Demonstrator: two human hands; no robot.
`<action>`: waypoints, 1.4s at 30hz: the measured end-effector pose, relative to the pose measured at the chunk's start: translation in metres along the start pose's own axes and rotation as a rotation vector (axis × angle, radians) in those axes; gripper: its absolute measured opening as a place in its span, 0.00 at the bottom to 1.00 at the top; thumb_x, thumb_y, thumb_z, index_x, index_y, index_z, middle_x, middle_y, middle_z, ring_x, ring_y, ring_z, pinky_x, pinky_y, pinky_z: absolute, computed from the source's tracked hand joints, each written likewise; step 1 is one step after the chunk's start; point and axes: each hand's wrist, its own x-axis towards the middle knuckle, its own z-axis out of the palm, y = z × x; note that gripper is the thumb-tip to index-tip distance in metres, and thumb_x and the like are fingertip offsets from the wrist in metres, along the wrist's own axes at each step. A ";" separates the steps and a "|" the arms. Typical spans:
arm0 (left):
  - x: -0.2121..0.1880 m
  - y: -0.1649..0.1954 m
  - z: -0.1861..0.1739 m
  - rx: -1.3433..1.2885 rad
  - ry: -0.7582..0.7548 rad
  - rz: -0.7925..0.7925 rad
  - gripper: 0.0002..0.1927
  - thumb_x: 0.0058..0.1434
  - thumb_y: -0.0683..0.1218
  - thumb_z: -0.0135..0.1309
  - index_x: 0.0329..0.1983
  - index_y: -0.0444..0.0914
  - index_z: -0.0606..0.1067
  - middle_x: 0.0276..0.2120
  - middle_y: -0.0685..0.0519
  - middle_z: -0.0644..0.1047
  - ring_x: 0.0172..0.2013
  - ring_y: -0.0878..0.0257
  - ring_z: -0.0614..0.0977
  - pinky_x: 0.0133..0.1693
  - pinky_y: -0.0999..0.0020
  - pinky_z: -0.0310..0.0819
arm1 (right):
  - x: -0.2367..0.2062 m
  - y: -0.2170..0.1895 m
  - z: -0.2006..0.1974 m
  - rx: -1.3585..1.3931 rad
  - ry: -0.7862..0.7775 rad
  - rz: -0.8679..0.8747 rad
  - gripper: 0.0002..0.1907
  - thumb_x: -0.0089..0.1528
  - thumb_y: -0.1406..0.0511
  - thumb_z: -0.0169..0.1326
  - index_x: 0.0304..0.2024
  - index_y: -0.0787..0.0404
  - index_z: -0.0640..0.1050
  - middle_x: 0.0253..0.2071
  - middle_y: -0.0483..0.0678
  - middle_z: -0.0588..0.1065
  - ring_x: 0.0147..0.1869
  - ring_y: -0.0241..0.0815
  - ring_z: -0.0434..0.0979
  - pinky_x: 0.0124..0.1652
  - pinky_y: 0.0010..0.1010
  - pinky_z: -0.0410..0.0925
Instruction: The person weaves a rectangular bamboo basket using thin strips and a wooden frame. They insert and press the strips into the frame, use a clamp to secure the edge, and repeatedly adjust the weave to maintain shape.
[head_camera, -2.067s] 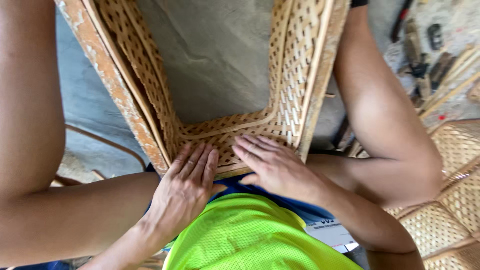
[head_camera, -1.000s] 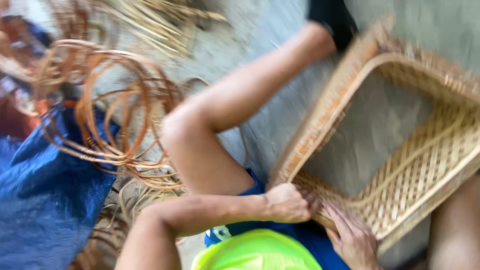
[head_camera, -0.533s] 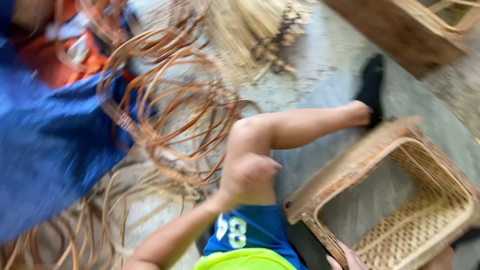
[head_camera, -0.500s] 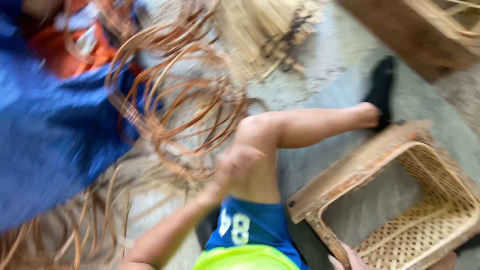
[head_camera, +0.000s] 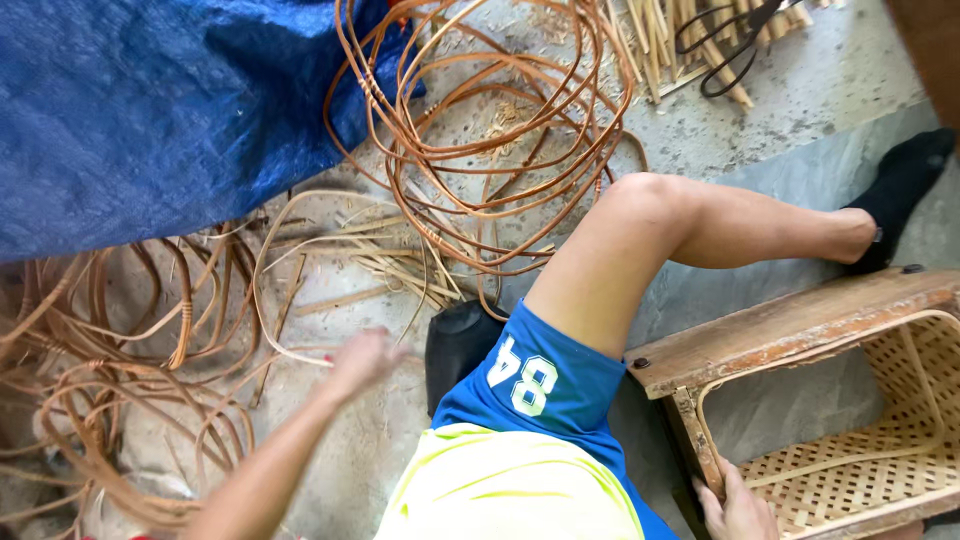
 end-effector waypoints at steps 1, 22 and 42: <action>-0.001 0.006 0.009 0.035 0.064 0.064 0.17 0.62 0.52 0.53 0.41 0.32 0.75 0.33 0.35 0.80 0.36 0.39 0.83 0.39 0.47 0.77 | -0.003 -0.003 -0.001 0.006 0.055 -0.016 0.36 0.57 0.55 0.60 0.68 0.41 0.69 0.36 0.59 0.83 0.45 0.60 0.85 0.48 0.49 0.76; -0.059 0.406 -0.175 -1.830 -0.854 1.144 0.08 0.80 0.44 0.45 0.56 0.38 0.72 0.39 0.49 0.76 0.42 0.57 0.81 0.51 0.58 0.80 | -0.122 -0.018 -0.136 1.481 0.437 -0.555 0.36 0.71 0.50 0.37 0.74 0.65 0.57 0.71 0.58 0.66 0.69 0.52 0.72 0.62 0.43 0.68; -0.124 0.535 0.025 -0.393 0.353 1.743 0.09 0.64 0.42 0.61 0.48 0.40 0.78 0.44 0.50 0.80 0.46 0.53 0.81 0.49 0.59 0.74 | -0.164 0.052 -0.029 1.988 1.085 -0.167 0.19 0.72 0.64 0.45 0.64 0.65 0.69 0.38 0.50 0.77 0.41 0.39 0.80 0.42 0.31 0.76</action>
